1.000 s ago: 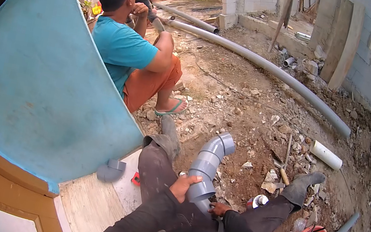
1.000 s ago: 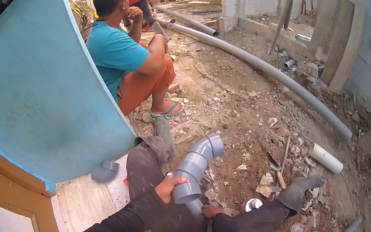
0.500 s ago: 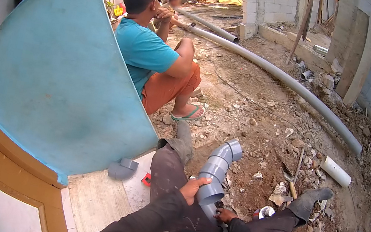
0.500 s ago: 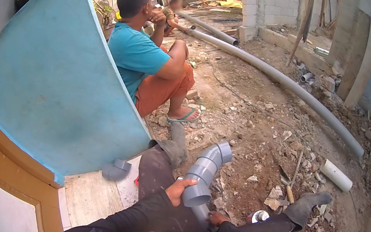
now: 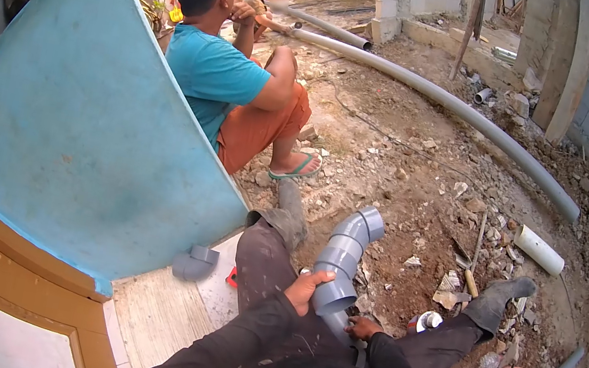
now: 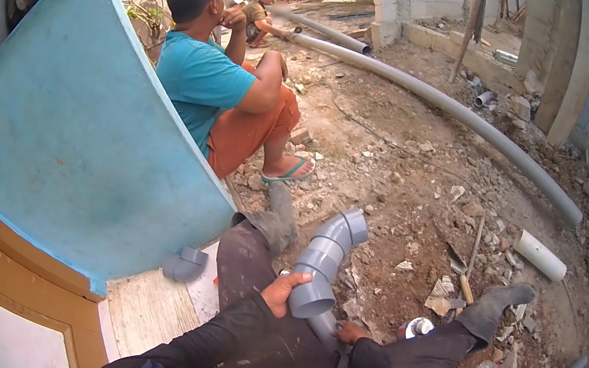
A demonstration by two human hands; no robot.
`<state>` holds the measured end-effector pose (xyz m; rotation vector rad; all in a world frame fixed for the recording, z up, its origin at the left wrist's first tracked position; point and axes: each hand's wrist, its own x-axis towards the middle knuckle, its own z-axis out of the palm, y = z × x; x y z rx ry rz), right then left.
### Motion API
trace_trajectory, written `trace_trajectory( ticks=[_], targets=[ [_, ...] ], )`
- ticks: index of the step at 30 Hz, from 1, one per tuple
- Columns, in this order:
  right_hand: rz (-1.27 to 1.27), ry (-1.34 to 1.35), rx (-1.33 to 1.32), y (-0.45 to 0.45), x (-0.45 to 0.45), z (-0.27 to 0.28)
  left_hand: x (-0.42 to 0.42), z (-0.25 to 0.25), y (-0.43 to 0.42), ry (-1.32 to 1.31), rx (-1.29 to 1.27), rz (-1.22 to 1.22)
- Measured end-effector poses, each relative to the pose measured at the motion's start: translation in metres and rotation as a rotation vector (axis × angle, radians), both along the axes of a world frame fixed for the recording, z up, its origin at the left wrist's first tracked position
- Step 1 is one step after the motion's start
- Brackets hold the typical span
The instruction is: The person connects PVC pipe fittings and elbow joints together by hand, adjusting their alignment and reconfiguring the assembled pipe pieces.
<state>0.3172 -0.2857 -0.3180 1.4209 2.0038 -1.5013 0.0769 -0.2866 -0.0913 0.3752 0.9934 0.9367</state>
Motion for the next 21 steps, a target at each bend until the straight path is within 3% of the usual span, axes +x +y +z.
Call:
trace_trajectory(
  ticks=[8,12,19,21],
  targets=[
    [-0.054,0.0,-0.021,-0.004,0.0,0.007,0.003,0.005,-0.001,-0.006,-0.022,0.02],
    [-0.09,0.017,-0.149,-0.002,0.003,-0.015,0.004,0.004,-0.001,0.033,-0.007,0.017],
    [-0.043,0.083,-0.003,0.002,0.006,-0.014,0.003,-0.002,0.007,-0.007,-0.037,0.025],
    [-0.314,0.29,-0.219,0.013,0.01,-0.008,0.002,0.002,0.011,-0.09,-0.052,0.045]
  ],
)
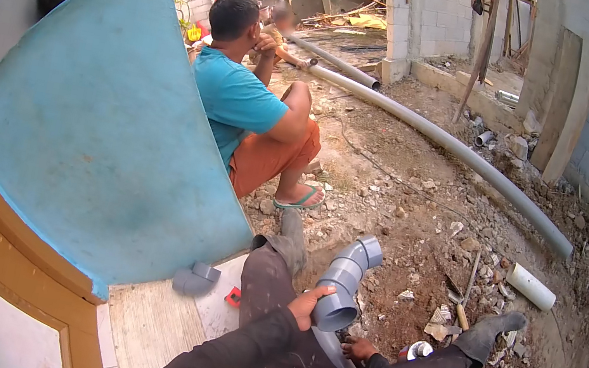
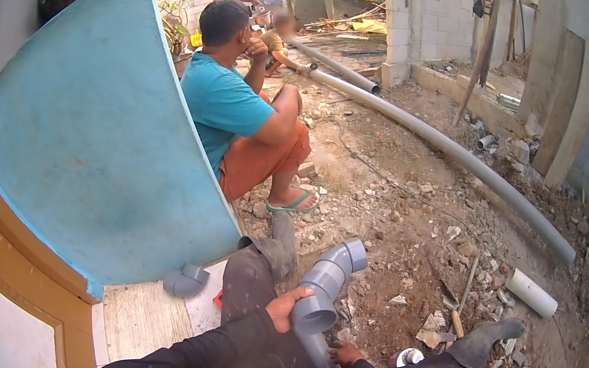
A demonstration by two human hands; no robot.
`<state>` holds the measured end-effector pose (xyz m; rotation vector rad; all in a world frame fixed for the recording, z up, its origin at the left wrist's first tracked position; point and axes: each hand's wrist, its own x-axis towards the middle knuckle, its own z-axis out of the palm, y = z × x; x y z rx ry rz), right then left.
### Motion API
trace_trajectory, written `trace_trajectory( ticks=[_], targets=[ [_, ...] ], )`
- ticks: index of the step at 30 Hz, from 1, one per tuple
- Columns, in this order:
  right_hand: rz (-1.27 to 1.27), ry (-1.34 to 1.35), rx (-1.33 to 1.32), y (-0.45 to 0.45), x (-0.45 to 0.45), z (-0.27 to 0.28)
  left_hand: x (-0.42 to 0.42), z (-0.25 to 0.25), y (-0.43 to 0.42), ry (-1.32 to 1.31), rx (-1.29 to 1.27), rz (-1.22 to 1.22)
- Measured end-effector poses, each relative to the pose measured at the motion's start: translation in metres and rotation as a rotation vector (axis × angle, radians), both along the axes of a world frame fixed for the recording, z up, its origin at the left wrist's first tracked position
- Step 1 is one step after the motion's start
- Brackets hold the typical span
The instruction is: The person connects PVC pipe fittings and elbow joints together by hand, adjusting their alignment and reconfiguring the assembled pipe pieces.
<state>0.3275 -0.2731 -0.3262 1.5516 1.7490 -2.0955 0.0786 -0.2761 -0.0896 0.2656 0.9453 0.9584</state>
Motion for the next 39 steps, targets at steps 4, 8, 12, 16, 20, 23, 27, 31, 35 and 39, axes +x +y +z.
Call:
trace_trajectory(
  ticks=[4,8,12,16,20,23,27,31,35,39],
  targets=[
    [-0.286,0.193,-0.095,0.055,0.004,0.057,-0.012,0.035,0.029,-0.121,0.093,-0.003],
    [-0.301,0.192,0.059,0.09,0.0,0.092,-0.034,0.053,0.063,-0.098,0.195,-0.004],
    [-0.214,0.152,0.189,0.092,-0.028,0.109,-0.039,0.059,0.076,-0.149,0.19,0.083],
    [0.11,0.052,0.541,0.082,-0.047,0.032,-0.039,0.038,0.071,-0.18,0.107,0.146],
    [0.284,-0.138,0.429,0.03,-0.059,0.031,-0.043,0.031,0.065,-0.165,0.086,0.182],
    [0.364,-0.284,0.429,-0.001,-0.06,0.016,-0.043,0.027,0.068,-0.158,0.093,0.204],
    [0.38,-0.225,0.471,-0.011,-0.052,0.01,-0.038,0.041,0.065,-0.191,0.072,0.198],
    [0.379,-0.223,0.485,-0.01,-0.052,0.006,-0.035,0.043,0.066,-0.183,0.098,0.177],
    [0.362,-0.206,0.477,-0.013,-0.051,0.005,-0.036,0.038,0.064,-0.201,0.131,0.16],
    [0.363,-0.225,0.443,-0.012,-0.051,0.001,-0.036,0.043,0.062,-0.235,0.114,0.169]
  ],
)
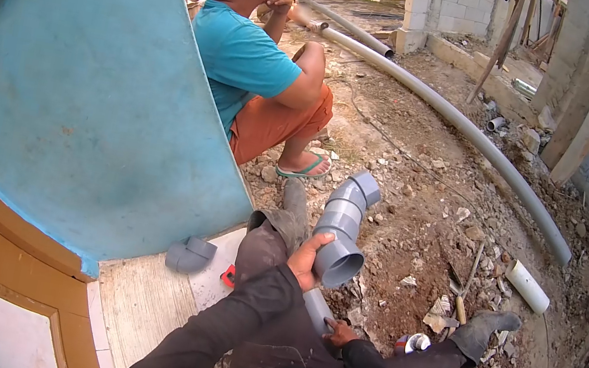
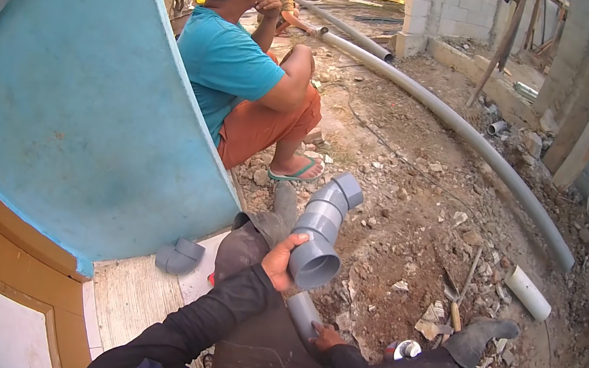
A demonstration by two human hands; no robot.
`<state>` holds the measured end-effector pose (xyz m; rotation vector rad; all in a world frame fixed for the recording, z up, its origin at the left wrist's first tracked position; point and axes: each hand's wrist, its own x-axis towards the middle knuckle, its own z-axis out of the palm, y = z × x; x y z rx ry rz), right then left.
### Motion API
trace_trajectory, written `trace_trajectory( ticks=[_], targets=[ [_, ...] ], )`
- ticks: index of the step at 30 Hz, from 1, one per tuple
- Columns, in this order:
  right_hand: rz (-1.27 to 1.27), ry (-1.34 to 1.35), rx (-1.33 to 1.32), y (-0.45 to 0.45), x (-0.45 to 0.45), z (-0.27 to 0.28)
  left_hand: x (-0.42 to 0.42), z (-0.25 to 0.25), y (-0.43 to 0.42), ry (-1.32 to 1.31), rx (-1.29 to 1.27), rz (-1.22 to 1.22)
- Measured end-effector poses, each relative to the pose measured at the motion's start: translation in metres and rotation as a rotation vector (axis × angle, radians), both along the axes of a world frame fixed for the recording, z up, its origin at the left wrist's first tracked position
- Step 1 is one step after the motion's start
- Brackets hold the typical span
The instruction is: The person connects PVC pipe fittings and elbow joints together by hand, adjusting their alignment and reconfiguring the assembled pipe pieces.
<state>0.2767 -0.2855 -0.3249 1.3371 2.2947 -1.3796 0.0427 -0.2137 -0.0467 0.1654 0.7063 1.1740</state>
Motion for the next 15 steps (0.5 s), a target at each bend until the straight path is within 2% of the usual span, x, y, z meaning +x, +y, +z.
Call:
trace_trajectory(
  ticks=[7,13,14,15],
  targets=[
    [0.025,-0.009,0.036,0.001,-0.001,-0.002,0.001,-0.001,0.001,-0.012,0.006,0.024],
    [-0.052,0.009,-0.103,0.031,0.008,0.015,-0.002,-0.006,0.001,0.013,-0.009,0.001],
    [-0.271,-0.017,-0.005,0.054,0.01,0.066,0.0,0.0,-0.002,0.042,-0.022,0.014],
    [-0.355,0.241,0.341,0.09,0.023,0.081,-0.003,0.007,0.004,0.067,0.0,0.031]
  ],
)
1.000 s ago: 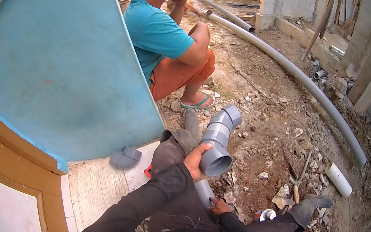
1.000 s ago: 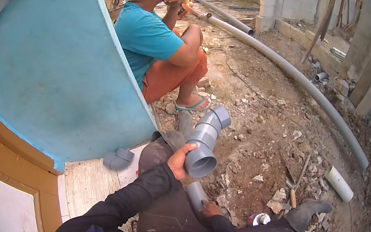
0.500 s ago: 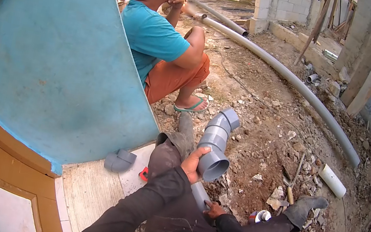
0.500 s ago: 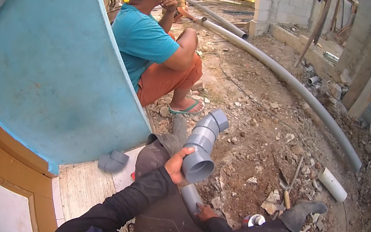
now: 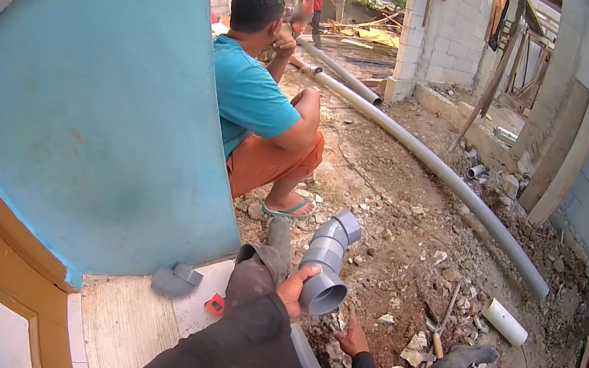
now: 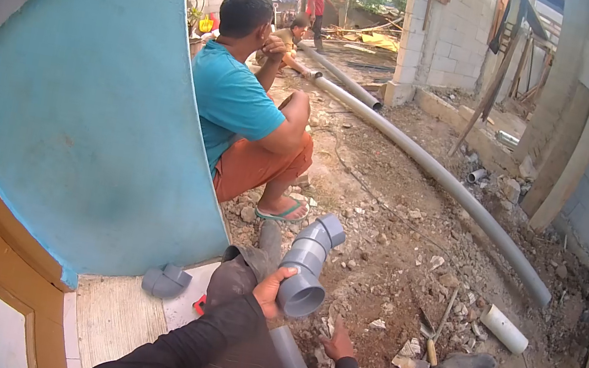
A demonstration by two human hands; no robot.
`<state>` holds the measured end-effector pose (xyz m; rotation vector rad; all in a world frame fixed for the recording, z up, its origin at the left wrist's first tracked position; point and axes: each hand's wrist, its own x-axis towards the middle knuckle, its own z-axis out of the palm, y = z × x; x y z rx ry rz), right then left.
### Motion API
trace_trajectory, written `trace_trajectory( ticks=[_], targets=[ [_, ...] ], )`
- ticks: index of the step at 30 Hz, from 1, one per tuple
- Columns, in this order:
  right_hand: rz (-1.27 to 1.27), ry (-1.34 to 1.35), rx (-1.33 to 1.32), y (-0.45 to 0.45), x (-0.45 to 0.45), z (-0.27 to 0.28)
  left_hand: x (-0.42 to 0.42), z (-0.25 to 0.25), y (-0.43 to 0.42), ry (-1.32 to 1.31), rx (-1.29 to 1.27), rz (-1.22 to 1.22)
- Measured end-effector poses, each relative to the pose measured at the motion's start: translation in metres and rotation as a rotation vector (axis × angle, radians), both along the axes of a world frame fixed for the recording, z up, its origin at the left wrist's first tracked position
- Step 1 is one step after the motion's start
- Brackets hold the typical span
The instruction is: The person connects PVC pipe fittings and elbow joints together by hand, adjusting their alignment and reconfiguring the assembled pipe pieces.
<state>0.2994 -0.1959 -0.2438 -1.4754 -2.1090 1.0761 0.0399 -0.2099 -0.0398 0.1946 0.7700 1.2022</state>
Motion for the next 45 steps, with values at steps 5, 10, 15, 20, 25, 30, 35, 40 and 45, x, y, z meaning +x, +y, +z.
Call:
trace_trajectory(
  ticks=[5,10,15,20,25,30,35,40,45],
  targets=[
    [-0.34,0.039,1.203,0.083,0.033,0.424,0.001,-0.004,-0.003,-0.045,0.05,-0.068],
    [-0.596,0.017,1.804,0.095,0.076,0.7,0.002,-0.026,0.005,-0.063,0.086,-0.089],
    [-0.665,-0.066,1.49,0.09,0.098,0.747,-0.001,-0.023,0.002,-0.087,0.041,-0.073],
    [-0.561,-0.268,1.704,0.15,0.143,0.683,0.005,-0.005,-0.003,-0.088,0.064,-0.031],
    [-0.275,-0.28,1.522,0.149,0.132,0.586,0.008,-0.012,-0.002,-0.032,0.039,-0.003],
    [-0.306,-0.112,1.3,0.062,0.05,0.502,0.009,-0.001,-0.006,-0.041,0.013,-0.017],
    [-0.094,-0.015,0.448,0.035,0.026,0.29,0.008,-0.001,-0.005,-0.055,-0.015,-0.048],
    [0.099,-0.385,-0.17,-0.03,0.003,0.066,0.004,-0.009,-0.006,-0.13,-0.024,-0.084],
    [0.257,-0.376,-0.121,-0.095,0.013,-0.066,0.007,-0.011,0.001,-0.101,0.0,-0.054]
  ],
)
